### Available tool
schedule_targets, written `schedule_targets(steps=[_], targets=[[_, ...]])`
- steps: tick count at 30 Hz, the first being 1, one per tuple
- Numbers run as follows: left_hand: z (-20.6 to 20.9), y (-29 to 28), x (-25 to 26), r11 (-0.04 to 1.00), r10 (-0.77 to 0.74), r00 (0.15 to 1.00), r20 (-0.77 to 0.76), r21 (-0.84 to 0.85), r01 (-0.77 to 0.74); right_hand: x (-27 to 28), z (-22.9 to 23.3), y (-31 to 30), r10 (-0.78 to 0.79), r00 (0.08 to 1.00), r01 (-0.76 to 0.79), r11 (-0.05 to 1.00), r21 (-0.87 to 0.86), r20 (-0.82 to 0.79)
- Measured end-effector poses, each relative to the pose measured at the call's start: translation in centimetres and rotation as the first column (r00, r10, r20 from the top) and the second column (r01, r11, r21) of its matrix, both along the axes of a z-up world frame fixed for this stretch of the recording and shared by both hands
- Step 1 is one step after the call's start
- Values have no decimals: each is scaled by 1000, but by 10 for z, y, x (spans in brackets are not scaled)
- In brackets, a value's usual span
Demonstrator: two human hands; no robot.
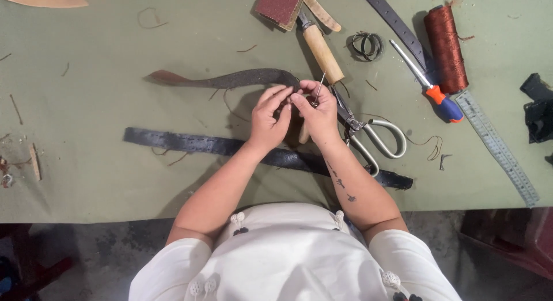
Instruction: Using a handheld awl to manually punch a series of holes into a brown leather strap on a workbench.
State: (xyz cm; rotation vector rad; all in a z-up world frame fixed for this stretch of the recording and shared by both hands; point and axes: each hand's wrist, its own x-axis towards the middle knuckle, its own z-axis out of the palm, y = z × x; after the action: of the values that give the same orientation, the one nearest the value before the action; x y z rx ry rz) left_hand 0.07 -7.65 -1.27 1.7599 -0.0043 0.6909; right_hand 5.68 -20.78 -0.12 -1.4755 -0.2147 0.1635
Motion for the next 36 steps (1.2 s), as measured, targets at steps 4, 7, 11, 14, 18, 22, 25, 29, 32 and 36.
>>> schedule_targets(steps=[4,7,11,14,18,22,25,29,32,36], targets=[[6,1,-1,999,25,999,-34,-29,-26,1,-2,0,13,1000,-13,1000,5,0],[8,2,1,992,54,997,-49,-114,-60,5,-5,0,24,999,-24,1000,4,31],[9,10,0,990,142,989,32,3,-142,8,-18,-6,40,992,-31,997,-77,118],[13,13,1,986,137,987,87,85,-144,3,10,-2,64,875,55,972,-230,479],[10,14,1,988,62,992,106,137,-76,-1,3,-3,62,843,83,966,-243,534],[14,17,2,986,52,996,78,155,-63,3,8,0,33,806,115,970,-212,591],[21,22,1,982,81,992,101,162,-96,-2,12,1,57,799,75,978,-194,599],[16,26,5,969,102,977,190,203,-140,1,18,-1,107,846,-21,985,-169,523],[10,26,3,942,135,969,208,278,-191,3,5,-6,149,876,-105,987,-119,459],[11,23,3,927,142,959,245,307,-216,2,-4,-5,130,954,-146,988,40,271]])
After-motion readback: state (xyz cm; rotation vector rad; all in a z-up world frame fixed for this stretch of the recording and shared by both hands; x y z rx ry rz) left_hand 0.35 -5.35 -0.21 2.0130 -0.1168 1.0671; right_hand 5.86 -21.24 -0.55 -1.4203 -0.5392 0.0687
